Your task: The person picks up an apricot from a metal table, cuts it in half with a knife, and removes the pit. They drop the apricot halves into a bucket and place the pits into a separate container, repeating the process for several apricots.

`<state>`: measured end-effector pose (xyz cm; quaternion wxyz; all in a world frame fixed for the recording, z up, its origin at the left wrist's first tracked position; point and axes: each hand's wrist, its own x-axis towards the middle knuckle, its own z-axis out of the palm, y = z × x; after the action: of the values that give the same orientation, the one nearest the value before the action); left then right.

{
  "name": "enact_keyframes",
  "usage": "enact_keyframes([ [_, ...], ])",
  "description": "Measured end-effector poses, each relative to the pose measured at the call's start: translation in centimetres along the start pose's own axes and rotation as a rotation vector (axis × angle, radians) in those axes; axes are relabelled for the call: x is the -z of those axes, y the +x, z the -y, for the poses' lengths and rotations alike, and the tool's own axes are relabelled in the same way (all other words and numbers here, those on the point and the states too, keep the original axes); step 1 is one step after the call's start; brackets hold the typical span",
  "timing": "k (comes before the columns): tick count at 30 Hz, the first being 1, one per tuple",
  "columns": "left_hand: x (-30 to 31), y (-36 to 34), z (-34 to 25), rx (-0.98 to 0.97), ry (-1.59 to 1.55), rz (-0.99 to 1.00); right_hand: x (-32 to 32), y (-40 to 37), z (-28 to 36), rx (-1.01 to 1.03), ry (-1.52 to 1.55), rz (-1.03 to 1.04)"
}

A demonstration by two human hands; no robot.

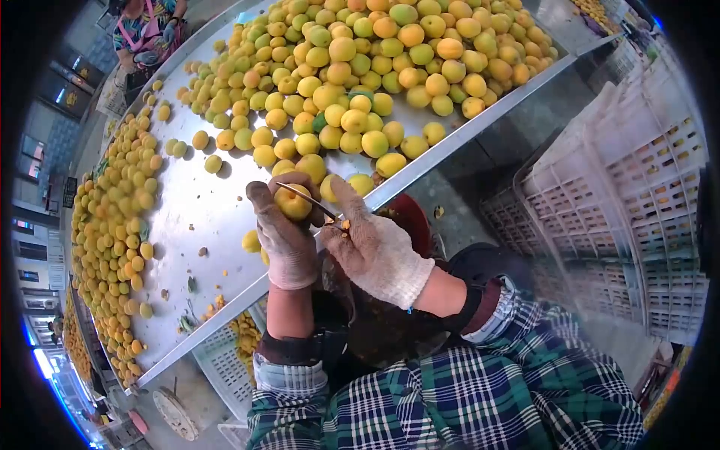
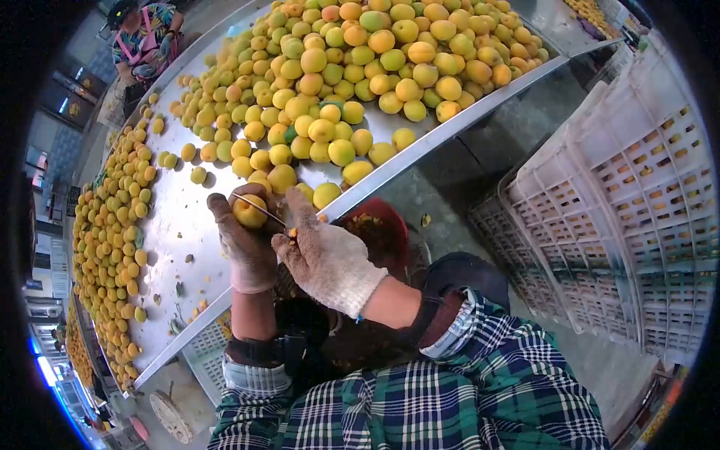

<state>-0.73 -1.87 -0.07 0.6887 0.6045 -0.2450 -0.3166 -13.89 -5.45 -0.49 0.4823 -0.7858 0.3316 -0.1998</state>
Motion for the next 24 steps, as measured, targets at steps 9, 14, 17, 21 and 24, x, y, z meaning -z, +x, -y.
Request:
enact_keyframes([
  [9, 0.0, -0.4, 0.9, 0.088, -0.197, 0.002, -1.7, -0.3, -0.2, 0.040, 0.044, -0.044],
  [14, 0.2, -0.6, 1.0, 0.058, -0.189, 0.005, -2.0, -0.2, -0.6, 0.128, 0.002, -0.111],
  [17, 0.3, -0.6, 0.2, -0.105, -0.005, 0.089, -1.0, 0.8, -0.3, 0.099, 0.014, -0.086],
  [21, 0.1, -1.2, -0.3, -0.318, 0.147, 0.122, 0.1, 1.3, 0.6, 0.002, -0.007, 0.006],
  [24, 0.3, -1.5, 0.1, -0.139, -0.029, 0.076, -0.7, 0.7, 0.5, 0.068, -0.083, -0.065],
])
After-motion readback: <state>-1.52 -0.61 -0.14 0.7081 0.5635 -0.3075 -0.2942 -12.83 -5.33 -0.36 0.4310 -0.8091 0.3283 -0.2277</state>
